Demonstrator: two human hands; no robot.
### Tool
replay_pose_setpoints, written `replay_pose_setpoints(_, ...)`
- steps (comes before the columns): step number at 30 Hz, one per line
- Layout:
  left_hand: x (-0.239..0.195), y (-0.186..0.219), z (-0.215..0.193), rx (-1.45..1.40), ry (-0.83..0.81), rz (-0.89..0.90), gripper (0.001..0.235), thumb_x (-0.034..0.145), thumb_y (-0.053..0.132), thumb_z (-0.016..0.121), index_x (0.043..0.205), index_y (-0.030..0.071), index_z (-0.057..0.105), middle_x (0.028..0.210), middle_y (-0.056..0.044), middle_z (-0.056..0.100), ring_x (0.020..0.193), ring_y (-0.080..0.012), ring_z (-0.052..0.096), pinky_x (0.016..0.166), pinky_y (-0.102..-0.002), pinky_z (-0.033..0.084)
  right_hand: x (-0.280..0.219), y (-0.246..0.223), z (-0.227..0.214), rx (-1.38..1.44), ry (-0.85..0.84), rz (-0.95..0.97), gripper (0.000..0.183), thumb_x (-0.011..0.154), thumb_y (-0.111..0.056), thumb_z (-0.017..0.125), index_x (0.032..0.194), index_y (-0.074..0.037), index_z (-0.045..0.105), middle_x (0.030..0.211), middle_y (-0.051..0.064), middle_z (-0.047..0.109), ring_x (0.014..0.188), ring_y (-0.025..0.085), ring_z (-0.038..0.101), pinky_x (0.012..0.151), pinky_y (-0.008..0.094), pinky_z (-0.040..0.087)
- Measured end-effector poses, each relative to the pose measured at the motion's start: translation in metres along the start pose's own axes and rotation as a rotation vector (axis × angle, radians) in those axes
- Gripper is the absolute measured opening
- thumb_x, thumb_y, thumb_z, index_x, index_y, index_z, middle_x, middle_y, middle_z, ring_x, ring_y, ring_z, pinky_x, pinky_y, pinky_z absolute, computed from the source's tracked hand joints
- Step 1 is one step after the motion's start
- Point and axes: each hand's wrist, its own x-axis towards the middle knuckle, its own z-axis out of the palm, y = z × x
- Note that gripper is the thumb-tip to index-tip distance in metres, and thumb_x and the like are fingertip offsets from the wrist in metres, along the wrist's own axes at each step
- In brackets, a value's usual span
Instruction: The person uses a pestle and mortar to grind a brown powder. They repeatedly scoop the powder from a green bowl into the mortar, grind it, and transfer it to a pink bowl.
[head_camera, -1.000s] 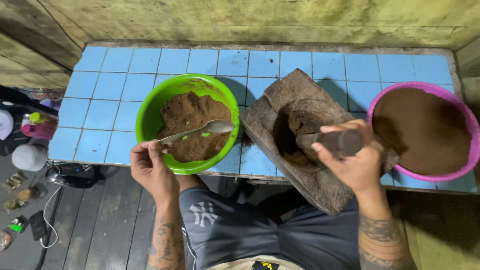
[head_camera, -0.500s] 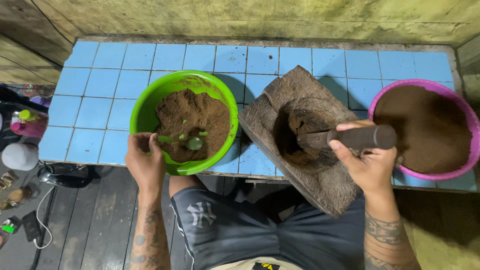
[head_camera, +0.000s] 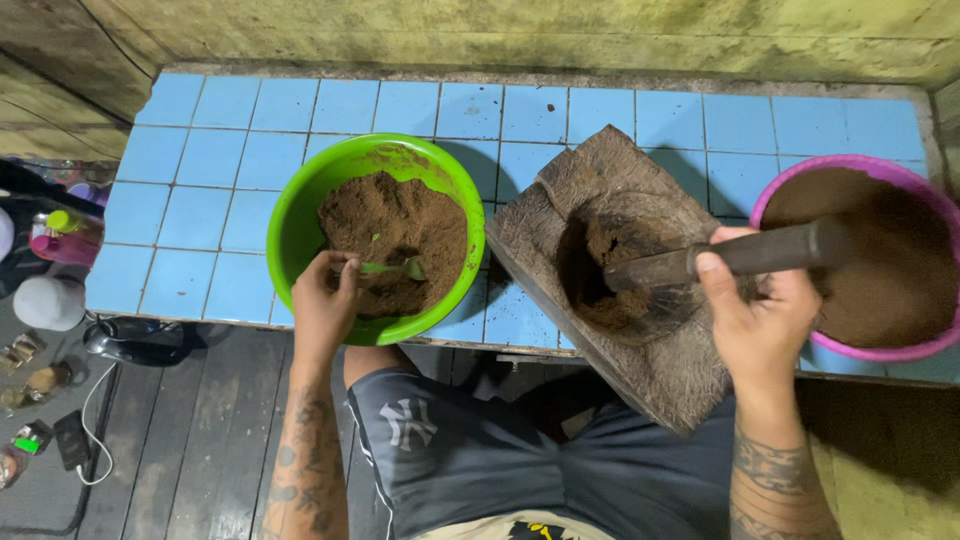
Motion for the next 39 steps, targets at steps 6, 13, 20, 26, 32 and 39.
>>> replay_pose_setpoints(6,0.018,-0.022,0.010,0.022,0.045,-0.059,0.011,0.098,0.019,0.066,0.100,0.011,0.073,0.088,-0.004,0.074,0.073,-0.0139,0.068,0.063,-0.031,0.052,0.004,0.009,0.002,0.012,0.111,0.085,0.020,0.105,-0.005,0.069,0.123,0.002,0.065,0.114,0.013,0.069,0.100,0.016,0.064,0.090,0.029,0.051)
replay_pose_setpoints(13,0.017,0.020,0.011,-0.177,0.008,-0.339,0.023,0.100,0.025,0.061,0.106,0.006,0.073,0.074,-0.012,0.075,0.063,-0.0135,0.071,0.047,-0.031,0.054,0.005,0.011,0.001,0.028,0.129,0.107,0.018,0.109,-0.008,0.068,0.124,0.001,0.064,0.111,0.010,0.066,0.099,0.014,0.061,0.089,0.028,0.049)
replay_pose_setpoints(20,0.026,0.001,0.031,-0.358,0.051,-0.449,0.027,0.105,0.024,0.050,0.110,0.005,0.069,0.082,-0.013,0.074,0.072,-0.0179,0.073,0.067,-0.031,0.058,0.005,0.011,0.000,0.002,0.131,0.119,0.014,0.110,-0.008,0.068,0.122,-0.001,0.065,0.108,0.008,0.066,0.098,0.014,0.062,0.090,0.029,0.049)
replay_pose_setpoints(26,0.034,-0.018,0.042,-0.224,0.146,-0.391,0.022,0.107,0.026,0.048,0.106,0.007,0.060,0.075,-0.009,0.073,0.064,-0.0167,0.065,0.057,-0.034,0.049,0.006,0.009,0.000,0.016,0.156,0.169,0.013,0.107,-0.007,0.068,0.119,-0.002,0.066,0.106,0.006,0.066,0.096,0.012,0.062,0.088,0.026,0.050)
replay_pose_setpoints(32,0.036,-0.033,0.035,-0.456,0.214,-0.365,0.020,0.107,0.023,0.049,0.100,0.006,0.057,0.071,-0.010,0.065,0.050,-0.0144,0.051,0.049,-0.031,0.045,0.007,0.008,0.000,0.011,0.167,0.182,0.014,0.106,-0.007,0.069,0.118,-0.002,0.067,0.103,0.006,0.066,0.094,0.012,0.062,0.085,0.027,0.050)
replay_pose_setpoints(39,0.034,-0.042,0.016,-0.679,0.284,-0.288,0.019,0.106,0.022,0.052,0.106,0.005,0.061,0.083,-0.009,0.063,0.066,-0.0145,0.061,0.066,-0.028,0.055,0.006,0.012,0.000,-0.013,0.179,0.190,0.012,0.105,-0.006,0.070,0.117,-0.003,0.068,0.101,0.006,0.067,0.091,0.012,0.063,0.082,0.026,0.050)
